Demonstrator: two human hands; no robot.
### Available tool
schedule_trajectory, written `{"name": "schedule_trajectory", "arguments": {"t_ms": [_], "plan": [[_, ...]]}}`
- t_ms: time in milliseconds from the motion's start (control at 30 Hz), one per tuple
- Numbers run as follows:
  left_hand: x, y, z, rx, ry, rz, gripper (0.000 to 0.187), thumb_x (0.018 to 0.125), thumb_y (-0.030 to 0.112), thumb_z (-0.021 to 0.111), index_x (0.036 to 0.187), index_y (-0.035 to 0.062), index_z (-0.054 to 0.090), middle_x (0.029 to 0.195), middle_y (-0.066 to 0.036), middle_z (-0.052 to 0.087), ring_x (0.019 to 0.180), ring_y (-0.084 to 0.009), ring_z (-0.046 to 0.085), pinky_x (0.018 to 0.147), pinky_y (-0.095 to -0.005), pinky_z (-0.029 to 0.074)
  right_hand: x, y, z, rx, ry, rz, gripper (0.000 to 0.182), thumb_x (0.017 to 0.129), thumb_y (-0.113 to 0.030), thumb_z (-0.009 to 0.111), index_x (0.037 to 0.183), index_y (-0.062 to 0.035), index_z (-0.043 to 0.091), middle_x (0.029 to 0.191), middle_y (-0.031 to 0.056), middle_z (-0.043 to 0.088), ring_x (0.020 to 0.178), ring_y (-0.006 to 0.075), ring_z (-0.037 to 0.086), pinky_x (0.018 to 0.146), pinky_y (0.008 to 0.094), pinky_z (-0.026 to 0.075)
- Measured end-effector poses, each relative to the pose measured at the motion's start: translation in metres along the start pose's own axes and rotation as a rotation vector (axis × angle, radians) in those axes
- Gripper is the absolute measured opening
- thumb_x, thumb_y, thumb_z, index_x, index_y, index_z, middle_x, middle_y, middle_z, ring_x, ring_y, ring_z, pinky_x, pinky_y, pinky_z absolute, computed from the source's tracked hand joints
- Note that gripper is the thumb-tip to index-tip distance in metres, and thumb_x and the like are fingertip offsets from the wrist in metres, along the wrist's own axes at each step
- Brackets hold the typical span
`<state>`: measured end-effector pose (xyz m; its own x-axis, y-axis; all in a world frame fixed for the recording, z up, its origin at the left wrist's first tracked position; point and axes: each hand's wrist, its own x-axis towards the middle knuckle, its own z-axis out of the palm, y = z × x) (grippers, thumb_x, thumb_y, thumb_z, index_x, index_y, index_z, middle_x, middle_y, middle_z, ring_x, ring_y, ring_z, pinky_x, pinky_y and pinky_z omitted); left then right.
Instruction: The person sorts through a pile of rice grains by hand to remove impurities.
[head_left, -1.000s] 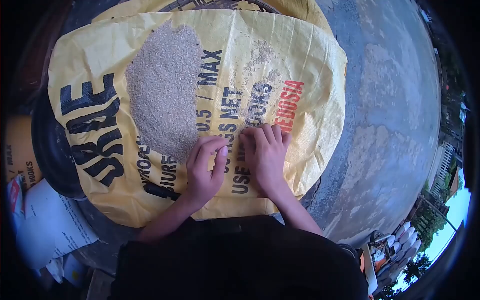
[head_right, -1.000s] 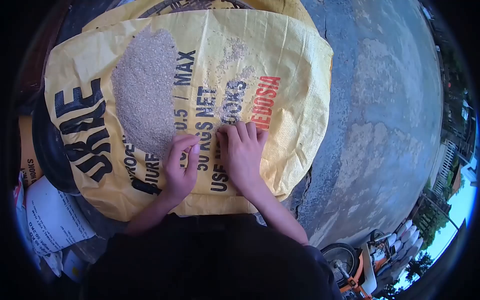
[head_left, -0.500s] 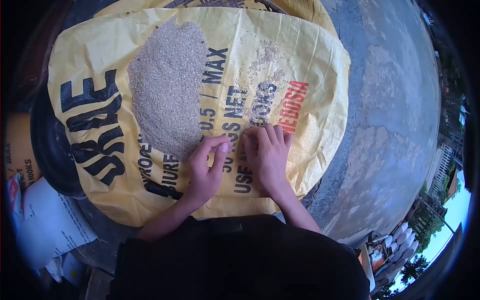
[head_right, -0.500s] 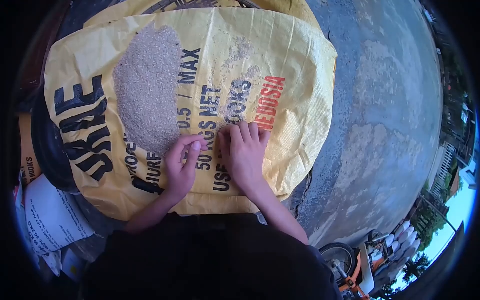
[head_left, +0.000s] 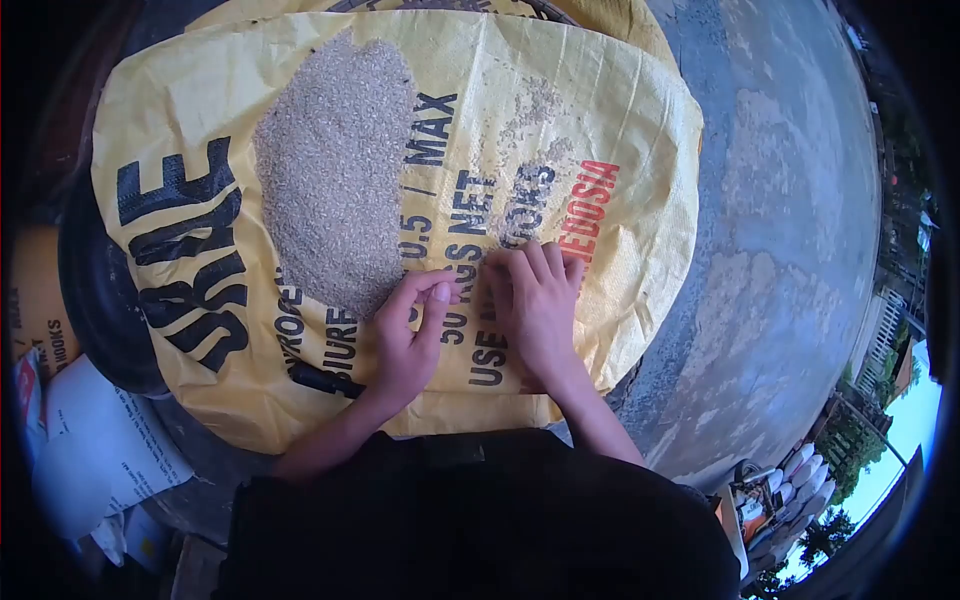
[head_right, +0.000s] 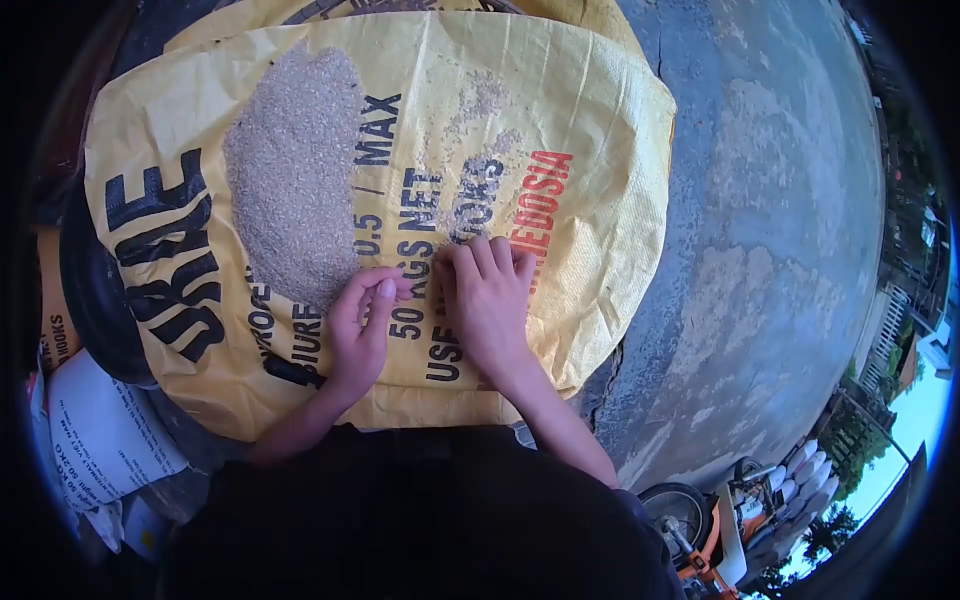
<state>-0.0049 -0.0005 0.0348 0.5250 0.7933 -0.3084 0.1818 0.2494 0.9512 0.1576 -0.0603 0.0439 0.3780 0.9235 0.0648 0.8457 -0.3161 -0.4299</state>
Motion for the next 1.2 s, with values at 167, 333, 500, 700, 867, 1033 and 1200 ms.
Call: {"name": "schedule_trajectory", "arguments": {"t_ms": [167, 333, 500, 700, 867, 1033, 1200], "plan": [[0.000, 0.000, -0.002, 0.031, 0.000, 0.002, 0.021, 0.109, 0.014, 0.053, 0.120, -0.0019, 0.062, 0.104, -0.011, 0.071, 0.097, -0.0159, 0.068, 0.089, -0.0297, 0.054, 0.001, 0.000, -0.002, -0.010, -0.006, -0.036, 0.017, 0.086, -0.013, 0.075, 0.099, -0.0125, 0.064, 0.089, 0.0035, 0.058, 0.088, 0.0235, 0.056, 0.083, 0.0392, 0.037], [-0.001, 0.000, -0.003, 0.024, -0.002, -0.013, 0.021, 0.109, 0.014, 0.053, 0.120, -0.0016, 0.062, 0.104, -0.010, 0.071, 0.097, -0.0153, 0.068, 0.089, -0.0291, 0.053, -0.001, 0.001, -0.002, -0.006, -0.002, -0.034, 0.018, 0.084, -0.011, 0.075, 0.098, -0.0113, 0.063, 0.089, 0.0043, 0.057, 0.089, 0.0239, 0.056, 0.084, 0.0394, 0.038], [-0.001, -0.001, -0.003, 0.003, -0.002, -0.003, 0.021, 0.109, 0.014, 0.053, 0.120, -0.0013, 0.062, 0.104, -0.010, 0.071, 0.097, -0.0151, 0.068, 0.089, -0.0288, 0.053, -0.005, 0.003, -0.005, 0.019, -0.003, -0.009, 0.019, 0.083, -0.010, 0.075, 0.097, -0.0107, 0.063, 0.091, 0.0047, 0.059, 0.089, 0.0243, 0.057, 0.085, 0.0394, 0.038], [0.000, 0.005, -0.005, -0.015, 0.002, 0.005, 0.020, 0.109, 0.014, 0.053, 0.118, -0.0007, 0.062, 0.102, -0.008, 0.069, 0.095, -0.0144, 0.066, 0.088, -0.0286, 0.051, -0.009, 0.027, -0.042, -0.028, 0.105, 0.079, 0.017, 0.086, -0.011, 0.075, 0.097, -0.0116, 0.062, 0.089, 0.0013, 0.059, 0.088, 0.0207, 0.056, 0.086, 0.0381, 0.036], [0.004, 0.004, -0.007, 0.038, 0.073, 0.068, 0.016, 0.106, 0.010, 0.056, 0.112, -0.0010, 0.066, 0.095, -0.009, 0.072, 0.089, -0.0150, 0.070, 0.082, -0.0288, 0.053, -0.012, 0.131, -0.104, -0.260, 0.504, 0.528, 0.009, 0.094, -0.017, 0.069, 0.098, -0.0088, 0.065, 0.086, 0.0002, 0.064, 0.084, 0.0178, 0.062, 0.091, 0.0385, 0.039], [0.005, 0.009, -0.004, 0.110, 0.029, 0.129, 0.015, 0.106, 0.008, 0.054, 0.112, -0.0012, 0.064, 0.098, -0.009, 0.069, 0.090, -0.0148, 0.067, 0.084, -0.0288, 0.052, -0.026, 0.172, -0.135, -0.260, 0.487, 0.955, 0.018, 0.099, -0.022, 0.065, 0.106, -0.0056, 0.068, 0.088, 0.0040, 0.071, 0.087, 0.0199, 0.069, 0.095, 0.0427, 0.046], [0.004, 0.009, -0.001, 0.176, -0.006, 0.241, 0.012, 0.104, 0.006, 0.057, 0.110, -0.0016, 0.065, 0.096, -0.010, 0.069, 0.085, -0.0157, 0.067, 0.080, -0.0290, 0.052, -0.024, 0.135, -0.090, -0.182, 0.646, 0.466, 0.027, 0.099, -0.011, 0.064, 0.125, -0.0026, 0.064, 0.112, 0.0128, 0.072, 0.106, 0.0278, 0.068, 0.100, 0.0440, 0.047]]}}
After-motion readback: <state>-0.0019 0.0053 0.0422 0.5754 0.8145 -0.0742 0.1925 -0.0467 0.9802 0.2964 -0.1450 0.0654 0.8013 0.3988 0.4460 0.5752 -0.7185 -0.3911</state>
